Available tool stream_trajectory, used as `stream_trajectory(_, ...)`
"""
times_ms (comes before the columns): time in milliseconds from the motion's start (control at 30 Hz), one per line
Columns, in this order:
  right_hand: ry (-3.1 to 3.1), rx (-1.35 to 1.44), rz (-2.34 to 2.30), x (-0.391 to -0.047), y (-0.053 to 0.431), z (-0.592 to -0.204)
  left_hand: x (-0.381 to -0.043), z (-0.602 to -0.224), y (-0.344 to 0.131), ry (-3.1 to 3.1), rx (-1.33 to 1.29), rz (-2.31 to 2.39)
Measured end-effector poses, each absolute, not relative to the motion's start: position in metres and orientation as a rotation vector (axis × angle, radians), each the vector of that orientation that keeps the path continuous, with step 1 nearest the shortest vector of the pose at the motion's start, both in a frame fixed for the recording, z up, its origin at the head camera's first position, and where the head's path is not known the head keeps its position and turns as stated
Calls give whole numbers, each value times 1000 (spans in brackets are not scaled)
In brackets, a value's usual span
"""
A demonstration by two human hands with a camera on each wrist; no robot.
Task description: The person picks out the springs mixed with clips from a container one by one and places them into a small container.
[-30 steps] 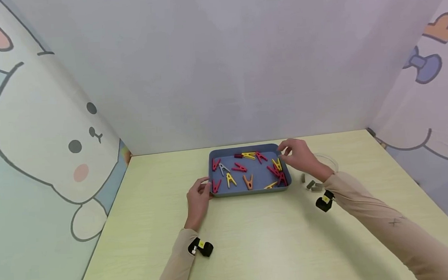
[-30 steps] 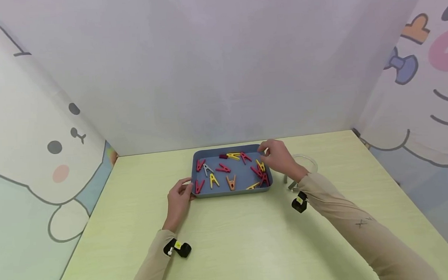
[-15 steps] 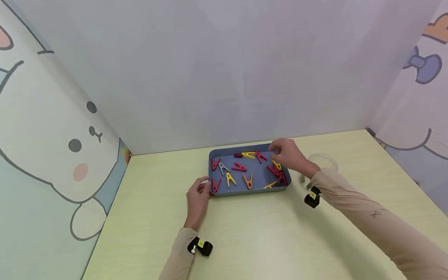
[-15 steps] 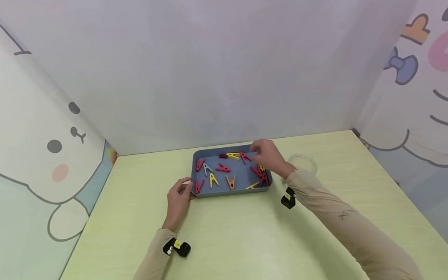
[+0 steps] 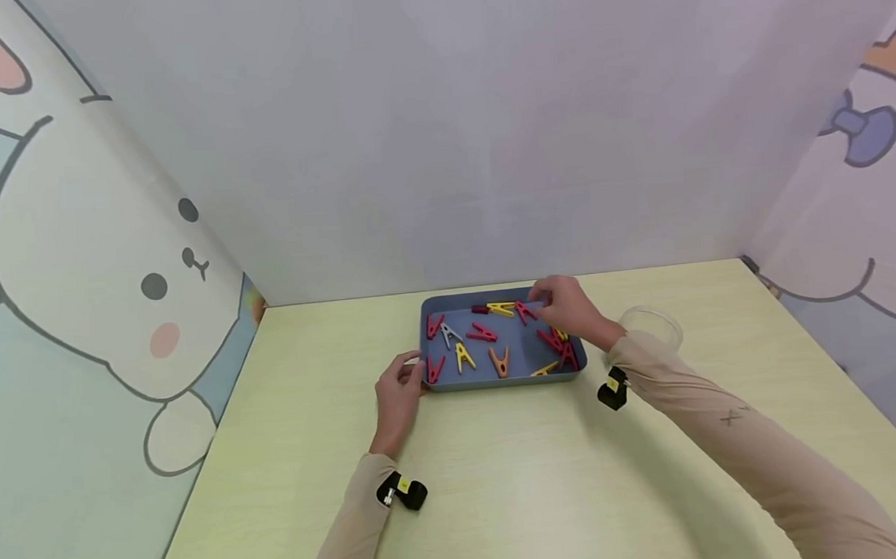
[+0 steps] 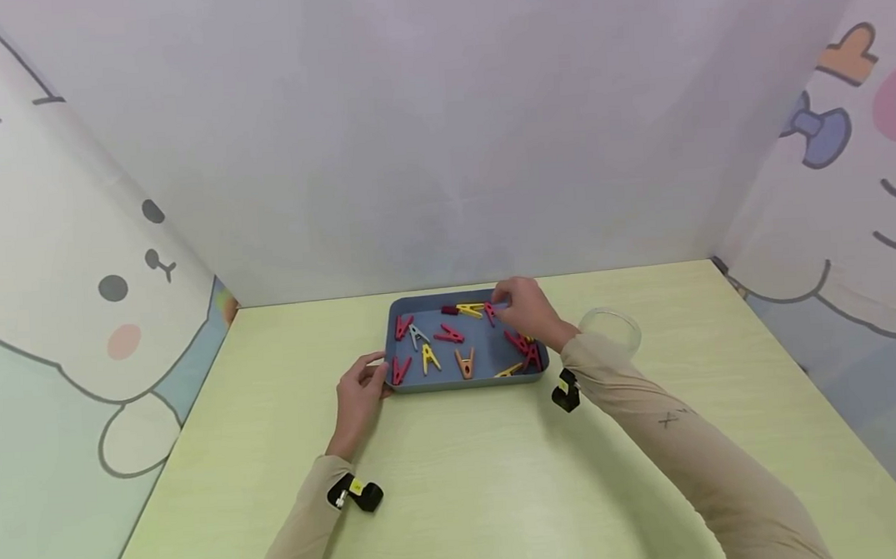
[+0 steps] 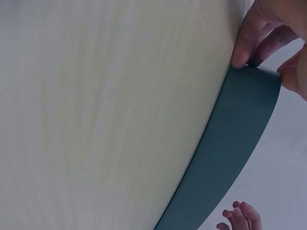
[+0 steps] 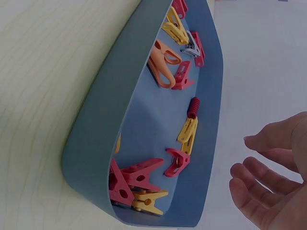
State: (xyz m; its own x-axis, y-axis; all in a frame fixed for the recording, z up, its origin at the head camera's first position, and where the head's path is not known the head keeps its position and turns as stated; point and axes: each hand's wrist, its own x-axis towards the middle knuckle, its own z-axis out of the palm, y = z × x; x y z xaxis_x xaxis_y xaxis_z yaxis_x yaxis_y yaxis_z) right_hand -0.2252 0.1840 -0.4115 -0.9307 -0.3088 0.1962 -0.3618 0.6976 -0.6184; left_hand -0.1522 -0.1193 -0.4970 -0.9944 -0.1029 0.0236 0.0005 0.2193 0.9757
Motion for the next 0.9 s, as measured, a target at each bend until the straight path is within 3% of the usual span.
stream_trajectory(900,-2878,708,1041,-253,155,-439,-154,-502,-119,-2375,107,-1911)
